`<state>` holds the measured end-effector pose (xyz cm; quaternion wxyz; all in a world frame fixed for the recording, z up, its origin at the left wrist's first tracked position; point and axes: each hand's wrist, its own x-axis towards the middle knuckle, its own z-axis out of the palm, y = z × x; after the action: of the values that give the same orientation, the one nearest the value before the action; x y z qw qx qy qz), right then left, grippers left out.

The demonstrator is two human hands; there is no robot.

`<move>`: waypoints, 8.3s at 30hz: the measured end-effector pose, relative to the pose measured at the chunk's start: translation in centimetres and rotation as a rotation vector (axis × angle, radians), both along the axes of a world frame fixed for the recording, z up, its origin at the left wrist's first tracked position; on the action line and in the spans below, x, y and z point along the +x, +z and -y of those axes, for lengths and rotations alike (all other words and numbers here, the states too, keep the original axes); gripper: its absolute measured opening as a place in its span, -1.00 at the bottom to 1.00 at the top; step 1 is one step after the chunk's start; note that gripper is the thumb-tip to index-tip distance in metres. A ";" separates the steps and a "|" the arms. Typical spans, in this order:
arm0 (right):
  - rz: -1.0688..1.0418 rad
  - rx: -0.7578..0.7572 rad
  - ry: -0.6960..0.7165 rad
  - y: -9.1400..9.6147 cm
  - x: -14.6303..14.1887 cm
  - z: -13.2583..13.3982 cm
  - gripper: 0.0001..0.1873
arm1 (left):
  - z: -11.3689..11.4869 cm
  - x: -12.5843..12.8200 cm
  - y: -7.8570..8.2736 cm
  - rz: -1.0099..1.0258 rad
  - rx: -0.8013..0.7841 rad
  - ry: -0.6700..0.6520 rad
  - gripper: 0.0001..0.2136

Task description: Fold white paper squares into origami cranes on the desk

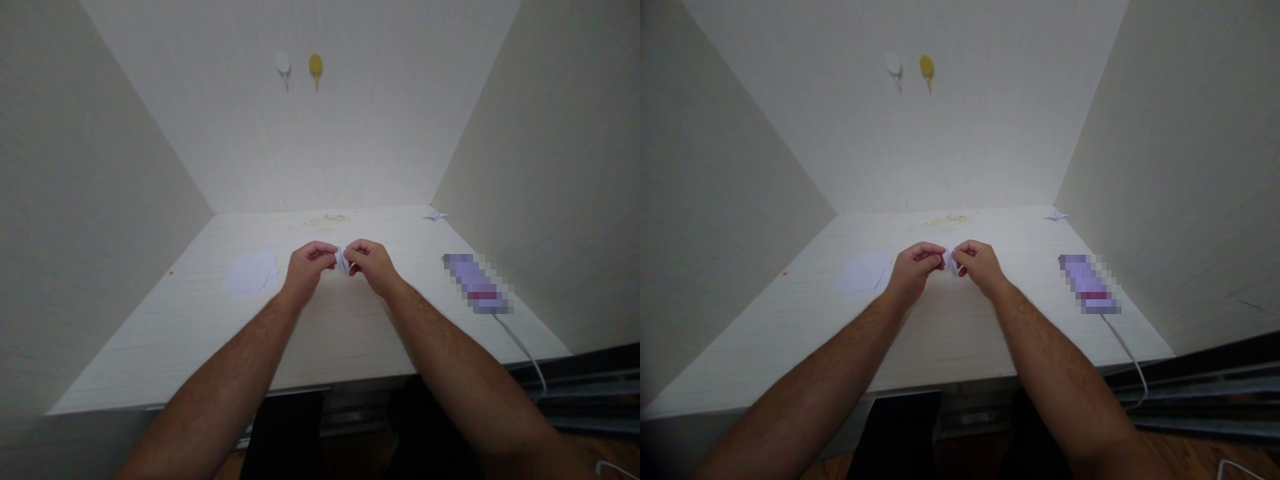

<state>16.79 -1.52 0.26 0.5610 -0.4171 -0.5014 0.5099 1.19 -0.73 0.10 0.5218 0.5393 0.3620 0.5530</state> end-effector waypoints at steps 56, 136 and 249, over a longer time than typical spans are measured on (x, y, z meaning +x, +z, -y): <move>0.190 0.002 0.049 -0.3 0.0 -0.2 -0.81 | 0.0 0.0 0.6 -0.123 -0.058 0.033 -0.79; 0.278 0.294 -0.064 -0.7 0.1 0.1 -0.79 | 0.1 -0.2 0.3 -0.065 0.096 0.079 -0.78; -0.006 0.145 -0.067 -0.4 -0.3 -0.3 -0.68 | -0.1 0.0 -0.3 -0.089 0.080 0.171 -0.78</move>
<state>16.44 -1.17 -0.15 0.6081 -0.3903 -0.5210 0.4545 1.21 -0.62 -0.24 0.4340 0.5508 0.4071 0.5852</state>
